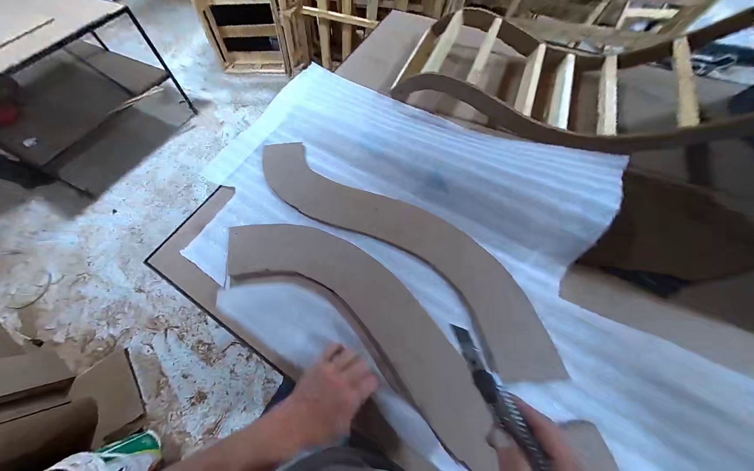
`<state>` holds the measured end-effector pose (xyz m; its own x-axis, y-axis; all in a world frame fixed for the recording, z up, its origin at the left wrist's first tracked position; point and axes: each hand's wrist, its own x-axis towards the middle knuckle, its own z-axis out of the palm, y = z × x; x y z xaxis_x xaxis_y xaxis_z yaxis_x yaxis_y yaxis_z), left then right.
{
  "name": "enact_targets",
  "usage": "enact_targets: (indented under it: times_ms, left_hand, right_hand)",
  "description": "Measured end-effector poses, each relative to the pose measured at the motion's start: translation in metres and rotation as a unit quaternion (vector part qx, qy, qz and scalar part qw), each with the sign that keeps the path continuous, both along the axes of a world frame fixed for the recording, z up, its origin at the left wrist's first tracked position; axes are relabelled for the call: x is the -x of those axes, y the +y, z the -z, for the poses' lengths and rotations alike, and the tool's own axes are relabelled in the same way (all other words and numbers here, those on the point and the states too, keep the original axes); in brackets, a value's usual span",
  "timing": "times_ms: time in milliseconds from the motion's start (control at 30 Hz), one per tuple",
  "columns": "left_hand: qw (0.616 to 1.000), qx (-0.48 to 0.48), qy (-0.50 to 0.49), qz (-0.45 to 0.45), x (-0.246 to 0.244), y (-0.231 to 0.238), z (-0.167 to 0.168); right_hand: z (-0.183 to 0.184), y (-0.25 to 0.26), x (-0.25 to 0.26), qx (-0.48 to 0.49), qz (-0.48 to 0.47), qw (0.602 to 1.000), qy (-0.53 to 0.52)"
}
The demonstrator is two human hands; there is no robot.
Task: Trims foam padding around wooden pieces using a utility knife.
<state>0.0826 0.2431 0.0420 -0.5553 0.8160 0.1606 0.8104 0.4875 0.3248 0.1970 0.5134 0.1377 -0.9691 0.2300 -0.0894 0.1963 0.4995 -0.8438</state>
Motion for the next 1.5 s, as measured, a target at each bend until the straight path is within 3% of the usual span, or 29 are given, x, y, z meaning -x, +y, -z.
enact_targets:
  times_ms: [67,133,200,267,367,533,700,867,1300,1400,1500]
  left_hand:
    - [0.981,-0.012,-0.172,0.084,0.005,-0.015,-0.021]
    - [0.943,-0.067,-0.305,0.113,0.020,-0.039,-0.037]
    - [0.953,-0.142,-0.263,0.036,0.051,-0.072,-0.045]
    - [0.968,-0.184,-0.129,-0.109,0.095,-0.106,-0.045]
    - [0.947,-0.162,-0.002,-0.277,0.150,-0.146,-0.027]
    - [0.935,-0.104,0.020,-0.339,0.178,-0.165,0.011]
    - [0.918,-0.169,0.025,-0.358,0.175,-0.169,0.022]
    - [0.916,-0.161,0.038,-0.366,0.175,-0.169,0.022]
    - [0.923,-0.080,0.040,-0.375,0.175,-0.166,0.018]
    - [0.923,-0.070,0.042,-0.376,0.175,-0.166,0.017]
    - [0.925,-0.066,0.041,-0.373,0.175,-0.167,0.016]
  right_hand:
    - [-0.013,-0.044,0.050,-0.059,-0.026,0.998,0.008]
    - [-0.024,-0.079,0.100,-0.090,-0.059,0.994,0.019]
    - [-0.027,-0.102,0.156,-0.126,-0.116,0.984,0.051]
    - [-0.025,-0.114,0.214,-0.187,-0.175,0.963,0.088]
    - [-0.022,-0.130,0.298,-0.283,-0.260,0.914,0.128]
    - [-0.007,-0.180,0.386,-0.323,-0.420,0.837,0.134]
    - [0.028,-0.200,0.412,-0.294,-0.493,0.809,0.126]
    - [0.039,-0.204,0.426,-0.270,-0.513,0.806,0.120]
    - [0.027,-0.210,0.443,-0.284,-0.580,0.753,0.123]
    - [0.014,-0.201,0.443,-0.314,-0.592,0.733,0.117]
    - [0.011,-0.179,0.436,-0.329,-0.579,0.738,0.111]
